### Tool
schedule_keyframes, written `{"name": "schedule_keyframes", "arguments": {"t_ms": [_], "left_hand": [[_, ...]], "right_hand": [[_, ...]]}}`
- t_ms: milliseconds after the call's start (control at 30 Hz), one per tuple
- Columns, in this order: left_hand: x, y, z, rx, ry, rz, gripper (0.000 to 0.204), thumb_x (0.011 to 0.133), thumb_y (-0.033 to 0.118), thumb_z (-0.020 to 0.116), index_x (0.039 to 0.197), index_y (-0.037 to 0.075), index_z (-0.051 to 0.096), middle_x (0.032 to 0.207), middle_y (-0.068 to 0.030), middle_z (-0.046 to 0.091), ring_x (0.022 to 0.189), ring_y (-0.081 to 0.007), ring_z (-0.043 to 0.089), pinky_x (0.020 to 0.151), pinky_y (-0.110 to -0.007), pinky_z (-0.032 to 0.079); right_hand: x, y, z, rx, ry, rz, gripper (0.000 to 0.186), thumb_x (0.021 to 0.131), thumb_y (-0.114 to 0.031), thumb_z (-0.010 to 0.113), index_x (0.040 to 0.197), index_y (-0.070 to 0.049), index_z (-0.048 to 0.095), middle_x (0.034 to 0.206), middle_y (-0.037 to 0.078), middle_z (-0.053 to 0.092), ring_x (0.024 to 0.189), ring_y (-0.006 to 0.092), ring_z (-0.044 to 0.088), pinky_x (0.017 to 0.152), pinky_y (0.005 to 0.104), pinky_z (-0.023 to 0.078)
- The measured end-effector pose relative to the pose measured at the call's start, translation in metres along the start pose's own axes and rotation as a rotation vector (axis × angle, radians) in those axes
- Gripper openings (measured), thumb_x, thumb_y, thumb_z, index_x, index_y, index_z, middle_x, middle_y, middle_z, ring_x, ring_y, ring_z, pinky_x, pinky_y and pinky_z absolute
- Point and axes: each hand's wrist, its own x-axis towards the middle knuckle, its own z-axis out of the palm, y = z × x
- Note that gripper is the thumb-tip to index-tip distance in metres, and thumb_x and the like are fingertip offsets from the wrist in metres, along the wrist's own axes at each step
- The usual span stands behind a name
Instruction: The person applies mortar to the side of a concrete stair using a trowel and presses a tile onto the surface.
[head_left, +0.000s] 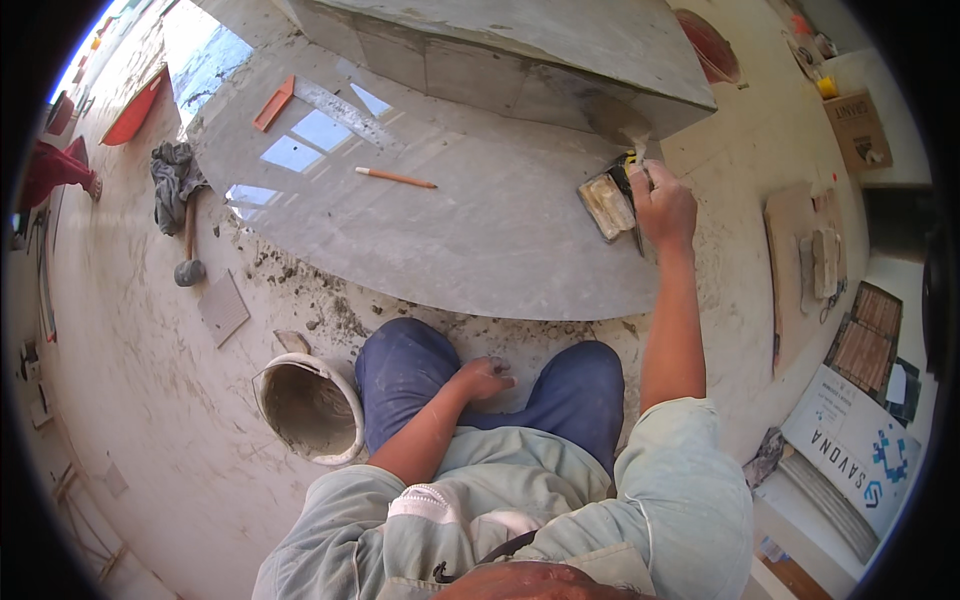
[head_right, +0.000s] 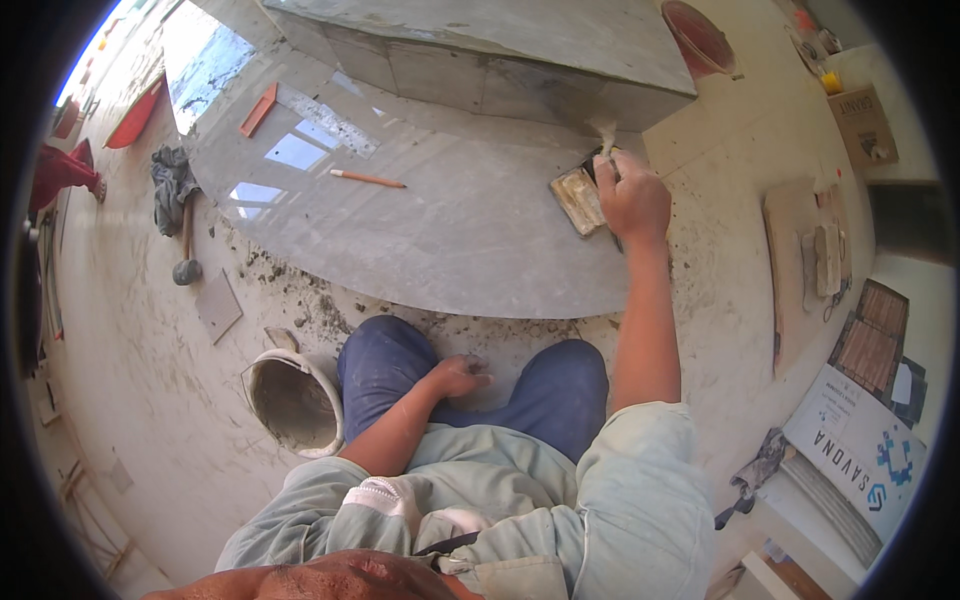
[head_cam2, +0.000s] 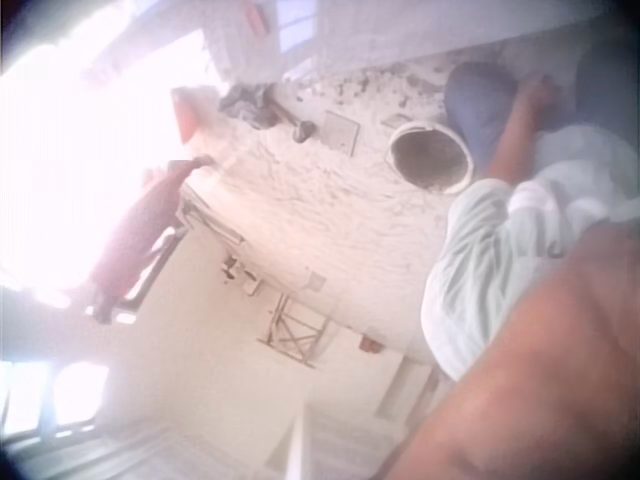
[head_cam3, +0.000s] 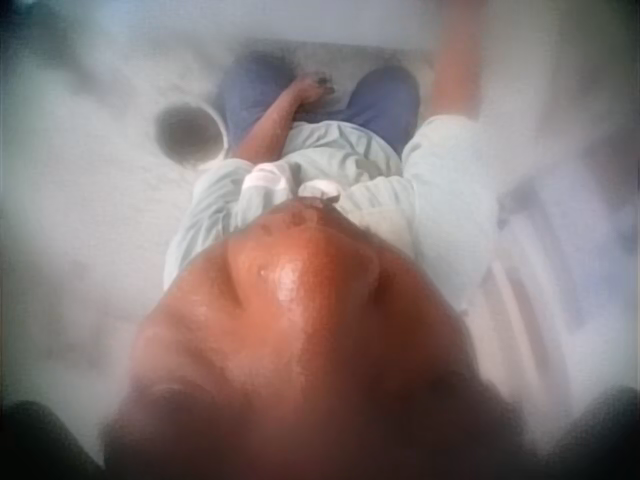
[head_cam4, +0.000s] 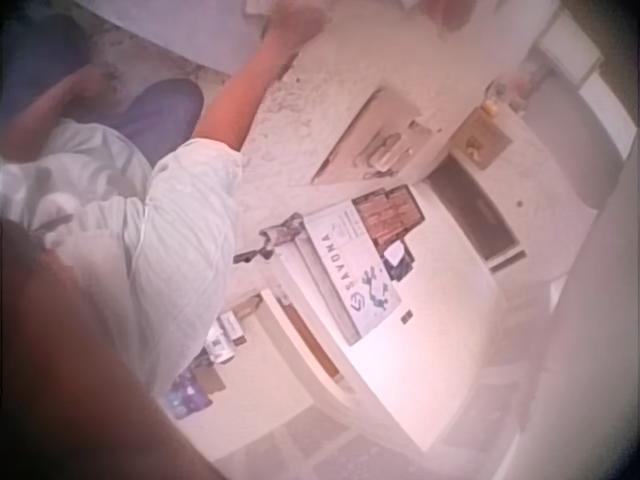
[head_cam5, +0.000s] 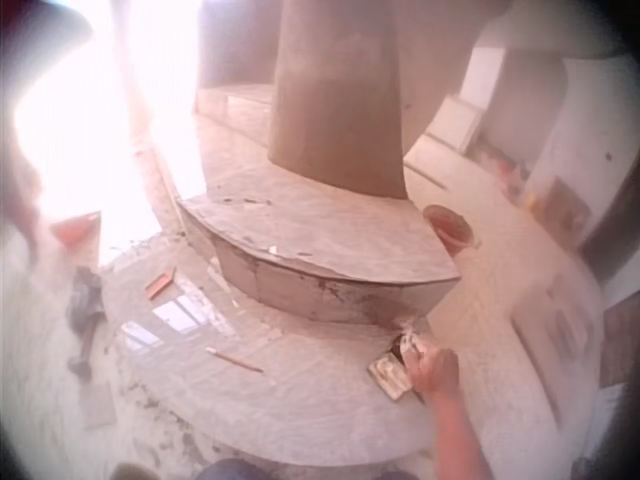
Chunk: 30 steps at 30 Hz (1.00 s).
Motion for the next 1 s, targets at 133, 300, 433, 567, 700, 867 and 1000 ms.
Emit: {"name": "schedule_keyframes", "arguments": {"t_ms": [133,300,433,567,700,867,1000], "left_hand": [[-0.003,0.002,-0.002,-0.015,0.0,-0.012,0.066,0.086,0.046,0.076,0.134,0.003,0.066,0.13,-0.0221,0.069,0.12,-0.0347,0.066,0.104,-0.04,0.05],[-0.003,0.002,-0.003,-0.045,0.003,-0.028,0.065,0.085,0.045,0.075,0.135,0.004,0.066,0.131,-0.0212,0.068,0.121,-0.0346,0.066,0.105,-0.04,0.05],[-0.001,0.001,0.001,-0.018,0.007,-0.015,0.066,0.084,0.046,0.075,0.135,0.005,0.066,0.134,-0.0211,0.066,0.123,-0.036,0.064,0.106,-0.04,0.048],[-0.001,0.001,0.001,-0.064,-0.005,0.024,0.067,0.083,0.047,0.075,0.135,0.005,0.066,0.133,-0.0221,0.067,0.123,-0.0363,0.064,0.106,-0.04,0.048],[-0.002,0.006,-0.001,-0.06,0.005,0.025,0.066,0.083,0.047,0.076,0.133,0.004,0.067,0.131,-0.0217,0.068,0.123,-0.0348,0.064,0.106,-0.039,0.049],[-0.006,0.005,-0.006,-0.052,0.041,0.045,0.066,0.083,0.048,0.076,0.133,0.005,0.067,0.131,-0.0222,0.068,0.124,-0.0359,0.064,0.106,-0.04,0.048],[-0.004,0.007,-0.005,-0.104,0.041,0.061,0.067,0.083,0.048,0.076,0.134,0.005,0.067,0.132,-0.0219,0.068,0.123,-0.0363,0.064,0.105,-0.04,0.049]], "right_hand": [[0.007,-0.027,0.002,0.059,0.039,-0.092,0.041,0.1,-0.042,0.057,0.105,-0.005,0.074,0.101,0.019,0.074,0.091,0.0413,0.071,0.078,0.0495,0.056],[0.018,-0.017,-0.014,-0.056,-0.046,0.021,0.041,0.099,-0.043,0.057,0.099,-0.005,0.074,0.1,0.019,0.074,0.089,0.0416,0.07,0.076,0.0502,0.055],[0.007,0.012,-0.031,-0.134,-0.032,0.073,0.041,0.098,-0.044,0.059,0.099,-0.006,0.075,0.1,0.019,0.073,0.09,0.0418,0.069,0.075,0.0499,0.055],[-0.013,-0.001,-0.048,-0.162,0.046,0.009,0.04,0.096,-0.044,0.063,0.101,-0.007,0.076,0.101,0.016,0.074,0.088,0.0392,0.071,0.075,0.0479,0.057],[-0.02,-0.053,-0.034,-0.144,0.114,-0.099,0.04,0.095,-0.043,0.066,0.104,-0.006,0.077,0.099,0.013,0.074,0.086,0.0352,0.073,0.074,0.0454,0.058],[-0.008,-0.088,-0.031,-0.248,0.153,-0.018,0.041,0.095,-0.045,0.068,0.105,-0.006,0.078,0.097,0.012,0.074,0.085,0.0337,0.073,0.072,0.0446,0.058],[-0.007,-0.094,-0.043,-0.26,0.231,-0.064,0.039,0.093,-0.043,0.071,0.105,-0.007,0.078,0.097,0.011,0.074,0.086,0.0332,0.073,0.071,0.0447,0.058]]}}
